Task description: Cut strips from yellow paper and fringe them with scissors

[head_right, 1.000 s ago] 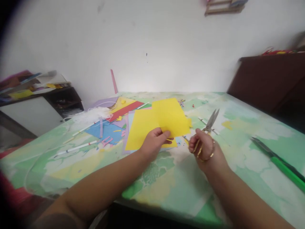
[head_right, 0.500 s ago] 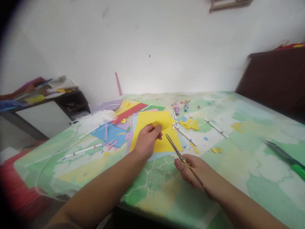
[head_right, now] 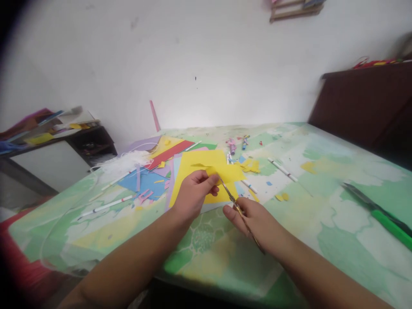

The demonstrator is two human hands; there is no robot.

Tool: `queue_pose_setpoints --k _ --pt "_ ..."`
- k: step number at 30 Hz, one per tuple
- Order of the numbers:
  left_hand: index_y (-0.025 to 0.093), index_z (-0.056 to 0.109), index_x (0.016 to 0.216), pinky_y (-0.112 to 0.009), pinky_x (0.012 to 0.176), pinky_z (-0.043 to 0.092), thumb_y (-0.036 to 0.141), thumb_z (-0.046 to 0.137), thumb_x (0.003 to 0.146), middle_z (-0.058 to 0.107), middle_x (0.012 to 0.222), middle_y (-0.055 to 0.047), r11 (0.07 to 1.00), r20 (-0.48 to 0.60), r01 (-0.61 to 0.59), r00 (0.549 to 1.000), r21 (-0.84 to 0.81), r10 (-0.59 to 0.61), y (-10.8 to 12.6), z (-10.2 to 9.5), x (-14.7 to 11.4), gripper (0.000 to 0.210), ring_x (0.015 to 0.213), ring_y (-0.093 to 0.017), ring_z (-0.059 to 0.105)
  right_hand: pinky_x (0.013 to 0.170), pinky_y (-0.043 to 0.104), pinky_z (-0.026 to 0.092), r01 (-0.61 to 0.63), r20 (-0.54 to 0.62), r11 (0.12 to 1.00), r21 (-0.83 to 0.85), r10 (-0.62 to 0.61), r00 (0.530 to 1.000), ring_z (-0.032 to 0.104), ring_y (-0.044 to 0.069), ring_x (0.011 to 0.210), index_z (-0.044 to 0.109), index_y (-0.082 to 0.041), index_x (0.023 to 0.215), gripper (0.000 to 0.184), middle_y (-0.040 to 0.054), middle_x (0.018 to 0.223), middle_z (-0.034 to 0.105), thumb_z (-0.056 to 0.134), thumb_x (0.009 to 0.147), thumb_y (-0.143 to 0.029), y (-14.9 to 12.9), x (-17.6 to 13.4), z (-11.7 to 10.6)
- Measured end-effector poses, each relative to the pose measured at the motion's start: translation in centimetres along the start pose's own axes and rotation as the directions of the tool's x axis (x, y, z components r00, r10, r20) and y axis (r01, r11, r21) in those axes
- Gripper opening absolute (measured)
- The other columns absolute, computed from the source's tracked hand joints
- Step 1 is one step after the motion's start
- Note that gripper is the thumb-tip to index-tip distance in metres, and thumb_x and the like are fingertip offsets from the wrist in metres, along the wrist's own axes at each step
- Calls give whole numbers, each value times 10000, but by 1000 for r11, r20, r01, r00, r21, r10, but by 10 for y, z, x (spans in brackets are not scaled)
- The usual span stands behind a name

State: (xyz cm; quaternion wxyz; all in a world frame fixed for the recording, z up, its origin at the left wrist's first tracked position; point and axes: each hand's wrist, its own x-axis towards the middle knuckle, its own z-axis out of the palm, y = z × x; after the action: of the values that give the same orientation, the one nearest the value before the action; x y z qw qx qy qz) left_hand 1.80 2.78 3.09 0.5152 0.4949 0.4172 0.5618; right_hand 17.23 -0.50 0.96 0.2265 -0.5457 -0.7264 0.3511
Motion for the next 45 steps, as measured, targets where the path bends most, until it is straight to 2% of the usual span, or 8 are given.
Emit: queue_pose_setpoints --k 11,17,20,27,33,39,45 --pt "154 475 577 -199 526 417 330 638 676 536 484 39 1000 -70 -5 998 7 5 -1 10 -13 259 488 -74 535 493 265 277 -48 -22 998 36 49 999 341 110 521 345 -210 646 429 -39 562 369 329 759 -624 -10 1 10" --pt "147 486 598 -200 520 438 299 652 663 525 490 52 990 -40 32 998 -136 -38 0 9 -13 234 465 -63 529 498 265 269 -36 -63 999 -14 35 997 324 113 532 354 -208 630 444 -39 567 331 327 750 -635 -7 2 8" --pt "141 493 599 -199 522 444 290 655 662 528 493 47 987 -18 40 999 -157 -43 1 7 -12 228 468 -63 534 496 261 270 -24 -86 999 -41 20 996 329 115 532 354 -209 617 446 -39 560 330 342 746 -636 -5 2 7" --pt "138 508 606 -208 509 442 287 653 659 544 521 31 992 3 69 998 -101 -69 4 5 -12 215 459 -67 532 496 256 292 -5 -104 992 -123 -8 995 365 122 533 364 -207 597 449 -28 548 386 346 761 -625 -2 2 5" --pt "144 544 651 -227 522 448 385 593 707 530 567 34 995 -2 45 999 -93 -46 3 2 -11 252 467 -71 529 480 252 289 1 -119 985 -172 -22 993 373 122 522 339 -209 566 440 -16 539 414 362 773 -596 -3 2 5" --pt "157 503 607 -228 535 441 371 570 728 507 549 45 1000 -35 -19 999 3 19 2 0 -11 255 487 -76 533 462 252 286 17 -119 988 -153 -36 992 383 128 509 342 -217 568 394 -9 529 439 413 760 -553 0 2 9" --pt "160 478 572 -222 528 429 357 553 738 514 530 36 997 -41 -43 998 71 46 3 0 -12 268 497 -81 538 460 253 289 -25 -78 991 -129 15 997 379 127 492 340 -223 561 377 -20 495 420 452 733 -538 0 1 10"
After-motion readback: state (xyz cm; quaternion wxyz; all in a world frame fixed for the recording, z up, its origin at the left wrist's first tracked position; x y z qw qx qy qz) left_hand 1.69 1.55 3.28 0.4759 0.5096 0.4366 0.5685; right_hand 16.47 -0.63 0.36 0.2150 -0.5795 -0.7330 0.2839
